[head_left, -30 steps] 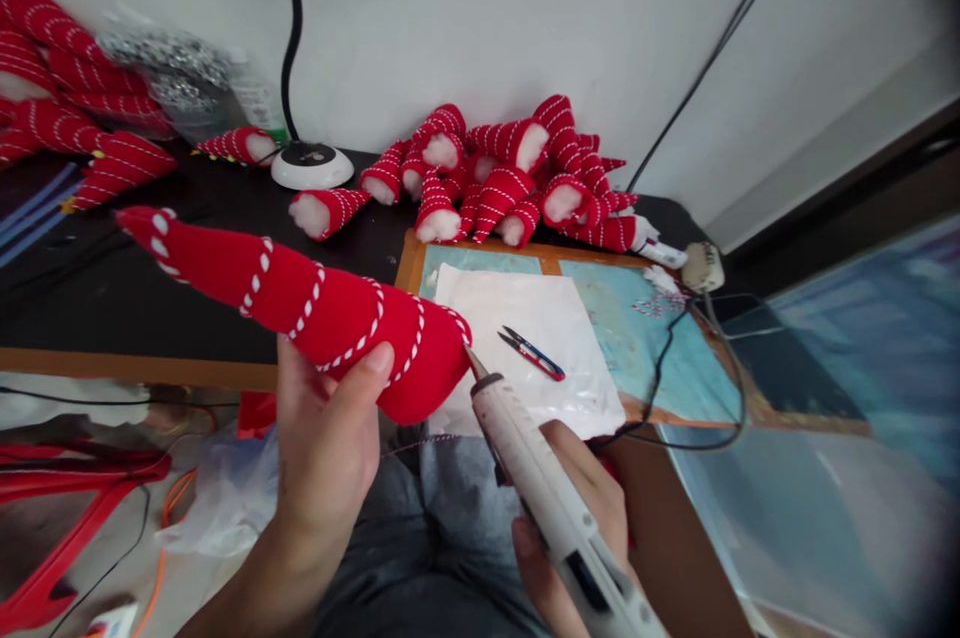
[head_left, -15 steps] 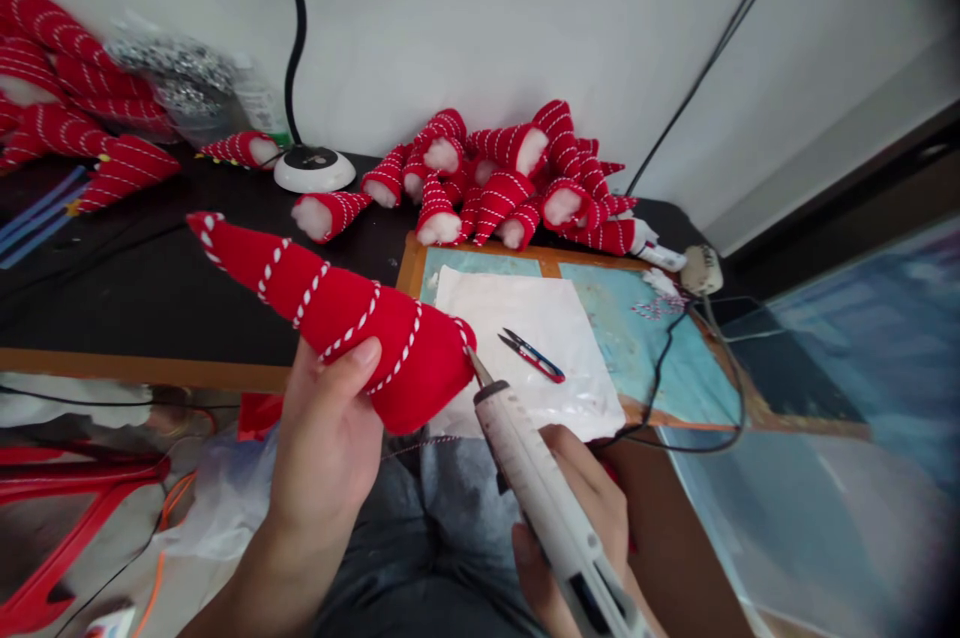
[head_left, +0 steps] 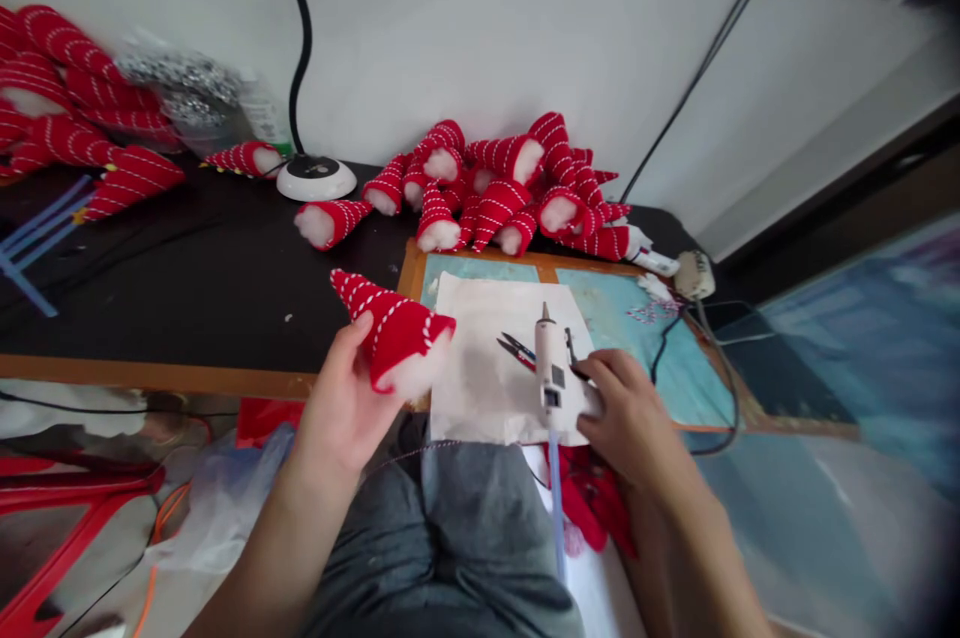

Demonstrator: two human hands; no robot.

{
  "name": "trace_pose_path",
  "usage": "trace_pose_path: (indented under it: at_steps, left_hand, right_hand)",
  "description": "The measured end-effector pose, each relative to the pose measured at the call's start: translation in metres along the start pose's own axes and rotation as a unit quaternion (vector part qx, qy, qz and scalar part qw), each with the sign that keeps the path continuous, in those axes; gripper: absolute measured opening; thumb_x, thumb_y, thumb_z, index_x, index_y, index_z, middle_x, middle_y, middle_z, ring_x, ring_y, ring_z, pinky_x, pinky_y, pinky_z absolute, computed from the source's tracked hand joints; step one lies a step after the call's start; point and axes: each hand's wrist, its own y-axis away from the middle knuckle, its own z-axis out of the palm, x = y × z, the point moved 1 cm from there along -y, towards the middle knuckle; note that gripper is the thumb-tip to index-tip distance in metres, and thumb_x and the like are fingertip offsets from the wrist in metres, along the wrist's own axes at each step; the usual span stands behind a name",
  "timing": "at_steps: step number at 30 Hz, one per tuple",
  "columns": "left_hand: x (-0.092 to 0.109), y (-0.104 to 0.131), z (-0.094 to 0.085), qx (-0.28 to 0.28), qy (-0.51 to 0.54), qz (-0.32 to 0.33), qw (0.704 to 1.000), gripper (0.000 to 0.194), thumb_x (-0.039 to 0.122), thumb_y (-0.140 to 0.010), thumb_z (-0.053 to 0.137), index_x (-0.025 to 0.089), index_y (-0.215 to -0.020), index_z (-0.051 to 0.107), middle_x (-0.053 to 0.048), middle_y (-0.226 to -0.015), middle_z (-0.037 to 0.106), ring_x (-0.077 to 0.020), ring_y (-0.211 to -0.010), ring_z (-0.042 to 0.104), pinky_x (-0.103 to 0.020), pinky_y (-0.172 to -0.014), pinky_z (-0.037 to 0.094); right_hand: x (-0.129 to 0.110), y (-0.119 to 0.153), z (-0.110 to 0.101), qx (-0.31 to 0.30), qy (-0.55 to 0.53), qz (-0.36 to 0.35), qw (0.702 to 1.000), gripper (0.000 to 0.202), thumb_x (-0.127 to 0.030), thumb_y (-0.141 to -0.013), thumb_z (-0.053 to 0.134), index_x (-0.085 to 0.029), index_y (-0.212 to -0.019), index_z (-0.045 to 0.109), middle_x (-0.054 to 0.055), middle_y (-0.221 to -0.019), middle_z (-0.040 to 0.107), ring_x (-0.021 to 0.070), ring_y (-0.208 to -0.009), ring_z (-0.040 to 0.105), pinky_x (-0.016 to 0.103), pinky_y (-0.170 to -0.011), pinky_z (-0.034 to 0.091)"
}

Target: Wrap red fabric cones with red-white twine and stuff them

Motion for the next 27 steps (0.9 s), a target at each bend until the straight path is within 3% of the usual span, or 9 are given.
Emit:
trace_pose_path:
  at_steps: [2, 5, 10, 13, 15, 18, 20, 22, 27]
  left_hand:
    - [-0.003, -0.003, -0.003, 0.008, 0.026, -0.010, 1.000, 0.034, 0.040, -0.076, 0.084, 0.020, -0.101, 0.072, -0.006, -0.106, 0.078, -0.0264, -0.107, 0.073, -0.034, -0.085, 0.065]
    - [-0.008, -0.005, -0.006, -0.039, 0.004, -0.003, 0.999, 0.047, 0.041, -0.066, 0.091, 0.020, -0.104, 0.072, -0.007, -0.105, 0.078, -0.0304, -0.115, 0.071, -0.039, -0.094, 0.064]
    - [-0.009, -0.002, -0.003, -0.102, -0.033, 0.038, 0.993, 0.057, 0.037, -0.062, 0.094, 0.020, -0.112, 0.071, -0.009, -0.107, 0.078, -0.0352, -0.120, 0.069, -0.047, -0.105, 0.059]
    - [-0.008, 0.001, 0.002, -0.108, -0.045, 0.078, 0.990, 0.063, 0.034, -0.064, 0.093, 0.022, -0.121, 0.068, -0.008, -0.111, 0.077, -0.0356, -0.119, 0.069, -0.049, -0.106, 0.058]
    - [-0.009, 0.003, 0.006, -0.110, -0.054, 0.095, 0.988, 0.066, 0.034, -0.064, 0.092, 0.023, -0.123, 0.066, -0.008, -0.112, 0.077, -0.0358, -0.117, 0.070, -0.050, -0.104, 0.058]
    - [-0.012, 0.006, 0.010, -0.106, -0.076, 0.113, 0.985, 0.069, 0.034, -0.063, 0.093, 0.023, -0.124, 0.064, -0.008, -0.112, 0.076, -0.0342, -0.115, 0.070, -0.048, -0.100, 0.060]
    - [-0.016, 0.007, 0.013, -0.100, -0.087, 0.135, 0.982, 0.070, 0.034, -0.061, 0.095, 0.023, -0.122, 0.063, -0.008, -0.112, 0.076, -0.0320, -0.113, 0.071, -0.045, -0.097, 0.061]
    - [-0.019, 0.007, 0.016, -0.102, -0.095, 0.162, 0.977, 0.068, 0.035, -0.061, 0.096, 0.023, -0.119, 0.063, -0.007, -0.110, 0.076, -0.0299, -0.109, 0.072, -0.042, -0.094, 0.062]
    - [-0.026, 0.010, 0.021, -0.113, -0.094, 0.210, 0.967, 0.064, 0.033, -0.064, 0.095, 0.023, -0.118, 0.062, -0.006, -0.110, 0.074, -0.0268, -0.106, 0.072, -0.040, -0.092, 0.063]
  right_hand:
    - [0.036, -0.008, 0.009, -0.064, 0.048, 0.002, 0.997, 0.037, -0.012, -0.073, 0.060, -0.016, -0.109, 0.067, 0.014, -0.110, 0.061, 0.0321, -0.102, 0.063, 0.046, -0.093, 0.056]
    - [0.075, -0.019, 0.017, -0.142, 0.077, -0.011, 0.987, 0.036, -0.012, -0.076, 0.063, -0.013, -0.112, 0.069, 0.014, -0.110, 0.061, 0.0310, -0.103, 0.064, 0.045, -0.097, 0.055]
    - [0.092, -0.029, 0.007, -0.198, 0.080, -0.036, 0.976, 0.044, -0.019, -0.080, 0.075, -0.009, -0.123, 0.067, 0.018, -0.121, 0.063, 0.0330, -0.115, 0.062, 0.048, -0.106, 0.052]
    - [0.068, -0.027, -0.009, -0.164, 0.096, -0.045, 0.981, 0.044, -0.025, -0.083, 0.078, -0.011, -0.123, 0.067, 0.019, -0.128, 0.064, 0.0374, -0.121, 0.059, 0.052, -0.107, 0.049]
    - [0.037, -0.025, -0.023, -0.086, 0.083, -0.024, 0.993, 0.027, -0.027, -0.093, 0.068, -0.018, -0.117, 0.070, 0.013, -0.119, 0.070, 0.0345, -0.111, 0.063, 0.050, -0.099, 0.050]
    - [-0.019, -0.023, -0.036, 0.047, -0.113, 0.039, 0.992, 0.020, -0.035, -0.101, 0.059, -0.021, -0.095, 0.072, 0.006, -0.092, 0.072, 0.0232, -0.088, 0.067, 0.035, -0.078, 0.051]
    - [-0.053, -0.025, -0.033, 0.024, -0.321, 0.058, 0.945, 0.022, -0.038, -0.101, 0.061, -0.021, -0.093, 0.073, 0.004, -0.091, 0.072, 0.0181, -0.084, 0.067, 0.028, -0.074, 0.051]
    - [-0.079, -0.030, -0.024, -0.013, -0.473, 0.079, 0.877, 0.021, -0.039, -0.101, 0.063, -0.022, -0.096, 0.074, 0.003, -0.093, 0.073, 0.0158, -0.087, 0.068, 0.025, -0.076, 0.052]
    - [-0.107, -0.041, -0.001, -0.023, -0.648, 0.109, 0.753, 0.024, -0.042, -0.095, 0.072, -0.021, -0.084, 0.071, -0.001, -0.081, 0.068, 0.0100, -0.076, 0.062, 0.018, -0.072, 0.049]
